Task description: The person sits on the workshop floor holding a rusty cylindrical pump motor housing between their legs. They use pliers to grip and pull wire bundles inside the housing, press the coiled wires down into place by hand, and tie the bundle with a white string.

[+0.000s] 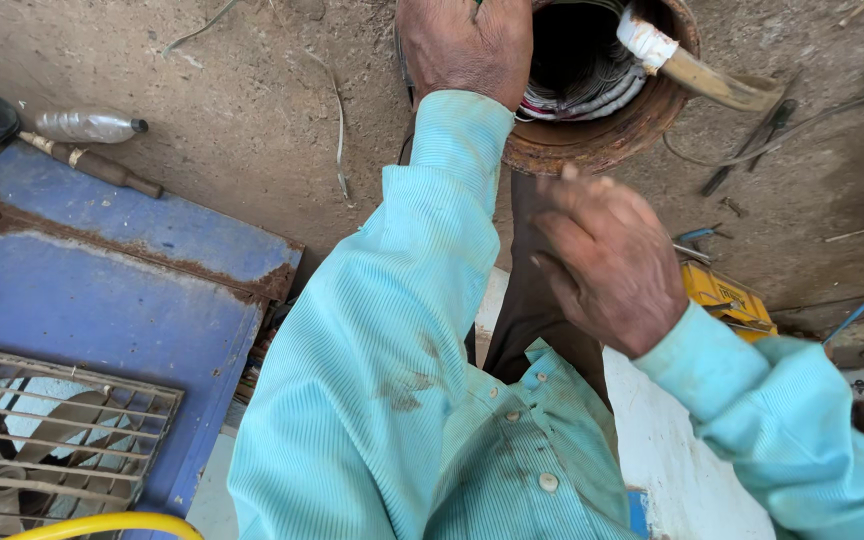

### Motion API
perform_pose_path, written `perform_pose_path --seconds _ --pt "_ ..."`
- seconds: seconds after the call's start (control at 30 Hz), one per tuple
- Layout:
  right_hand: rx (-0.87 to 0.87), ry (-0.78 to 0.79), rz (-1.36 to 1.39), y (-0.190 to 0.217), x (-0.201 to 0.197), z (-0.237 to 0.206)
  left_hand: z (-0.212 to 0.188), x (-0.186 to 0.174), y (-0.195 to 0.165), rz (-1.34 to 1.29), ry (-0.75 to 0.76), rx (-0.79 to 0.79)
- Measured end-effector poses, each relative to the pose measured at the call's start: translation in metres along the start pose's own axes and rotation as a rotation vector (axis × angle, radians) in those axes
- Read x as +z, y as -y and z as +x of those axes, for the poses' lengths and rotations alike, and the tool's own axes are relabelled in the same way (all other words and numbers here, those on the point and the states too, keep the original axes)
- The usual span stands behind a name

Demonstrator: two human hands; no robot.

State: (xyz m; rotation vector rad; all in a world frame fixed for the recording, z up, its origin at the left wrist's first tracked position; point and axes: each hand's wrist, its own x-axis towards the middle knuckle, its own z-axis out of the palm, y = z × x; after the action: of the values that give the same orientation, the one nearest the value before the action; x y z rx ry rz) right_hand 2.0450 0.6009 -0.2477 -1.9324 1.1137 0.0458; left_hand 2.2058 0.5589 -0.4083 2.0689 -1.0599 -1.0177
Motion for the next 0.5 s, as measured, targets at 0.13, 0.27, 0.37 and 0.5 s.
perform_pose_path --seconds 0.13,0.27,0.37,0.5 --pt "0.139 0.061 0.168 -0.006 -0.014 -0.003 0.003 -0.002 -0.004 0.025 -0.018 0.038" --pt "0.150 -0.025 0.107 -0.032 -0.026 0.014 0.004 0.000 -0.001 -0.029 -0.029 0.039" --pt "-0.016 -0.001 0.008 -0.048 -0.029 0.039 0.004 0.000 0.004 0.005 -0.027 -0.003" --pt "-0.114 0.279 -0.278 -0.065 -0.011 0.082 0.010 0.006 0.011 0.050 -0.062 -0.045"
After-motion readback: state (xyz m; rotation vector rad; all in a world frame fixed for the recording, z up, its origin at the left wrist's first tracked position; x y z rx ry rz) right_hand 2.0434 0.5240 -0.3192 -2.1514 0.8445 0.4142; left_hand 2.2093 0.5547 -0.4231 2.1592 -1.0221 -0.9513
